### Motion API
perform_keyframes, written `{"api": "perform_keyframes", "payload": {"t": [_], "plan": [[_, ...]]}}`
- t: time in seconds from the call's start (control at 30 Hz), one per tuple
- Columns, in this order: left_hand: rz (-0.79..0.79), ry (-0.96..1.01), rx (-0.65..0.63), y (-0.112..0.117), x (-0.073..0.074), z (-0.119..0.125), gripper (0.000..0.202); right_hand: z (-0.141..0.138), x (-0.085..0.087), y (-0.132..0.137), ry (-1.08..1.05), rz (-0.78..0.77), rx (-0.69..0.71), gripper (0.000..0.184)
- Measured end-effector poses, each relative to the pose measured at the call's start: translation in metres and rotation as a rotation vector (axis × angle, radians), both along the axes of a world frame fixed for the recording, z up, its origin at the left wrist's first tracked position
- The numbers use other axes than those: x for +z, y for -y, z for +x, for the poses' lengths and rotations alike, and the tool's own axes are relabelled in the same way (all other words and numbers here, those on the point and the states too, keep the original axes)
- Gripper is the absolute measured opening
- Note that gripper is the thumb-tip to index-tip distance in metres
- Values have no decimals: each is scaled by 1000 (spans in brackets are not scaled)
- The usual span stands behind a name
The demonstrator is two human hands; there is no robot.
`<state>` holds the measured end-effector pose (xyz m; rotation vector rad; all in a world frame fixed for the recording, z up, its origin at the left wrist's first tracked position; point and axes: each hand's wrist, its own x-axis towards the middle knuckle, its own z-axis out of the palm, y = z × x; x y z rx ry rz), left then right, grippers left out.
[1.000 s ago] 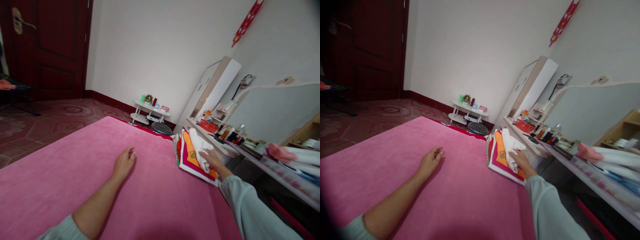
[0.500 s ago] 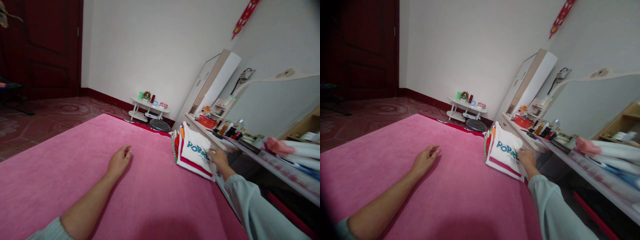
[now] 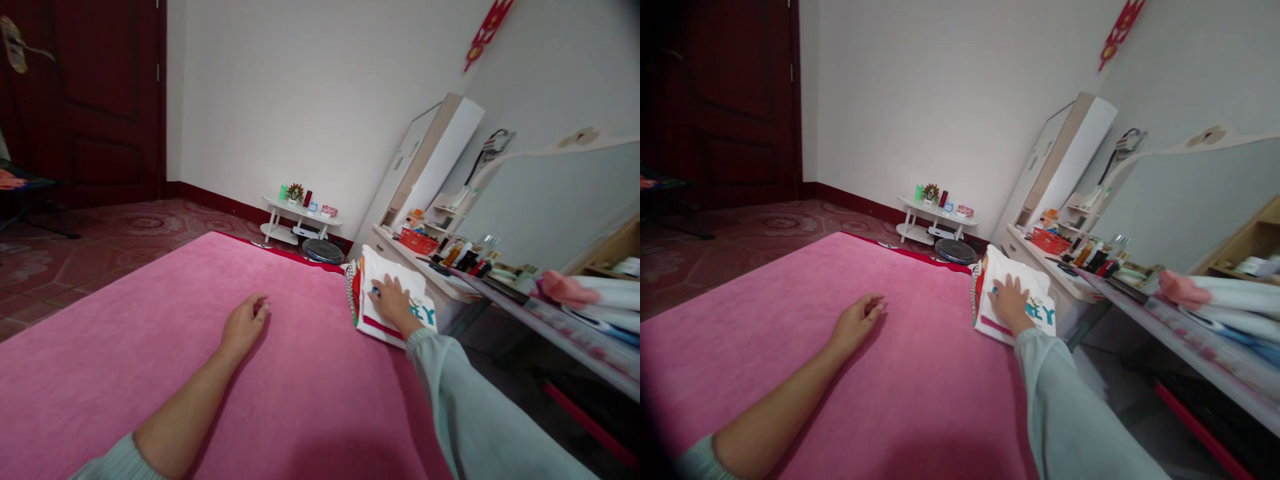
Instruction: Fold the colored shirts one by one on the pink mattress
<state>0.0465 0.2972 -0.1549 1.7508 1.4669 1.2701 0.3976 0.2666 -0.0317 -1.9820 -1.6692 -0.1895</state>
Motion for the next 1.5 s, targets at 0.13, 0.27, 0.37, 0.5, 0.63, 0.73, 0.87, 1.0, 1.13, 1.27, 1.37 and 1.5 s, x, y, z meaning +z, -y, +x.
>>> {"api": "perform_keyframes", "payload": {"t": [0.13,0.27,0.37,0.5,0.63,0.73,0.87,1.0,1.13,1.27,1.37,1.5], "plan": [[-5,-28,-73,1,-2,-1,35,-71,-30,40,61,-10,264,43],[67,-211,-234,11,5,-2,35,-132,-78,88,0,-243,383,54],[153,-419,-316,23,14,-1,31,-147,-91,104,-37,-280,347,55],[169,-608,-272,41,16,6,38,-143,-86,106,-51,-239,338,52],[104,-745,-215,61,12,14,50,-136,-87,103,-103,-163,348,45],[54,-805,-183,75,12,18,55,-130,-93,102,-192,-90,364,37],[39,-831,-142,88,16,20,56,-124,-99,100,-319,-1,391,31],[50,-824,-124,93,18,21,54,-120,-103,98,-395,40,415,28],[49,-827,-125,92,17,20,53,-119,-105,95,-437,54,426,26],[37,-871,-127,90,17,20,55,-117,-110,91,-468,59,434,25],[32,-908,-125,89,16,20,56,-116,-113,88,-487,60,430,25],[38,-921,-124,90,16,20,55,-116,-113,89,-499,64,428,25]]}}
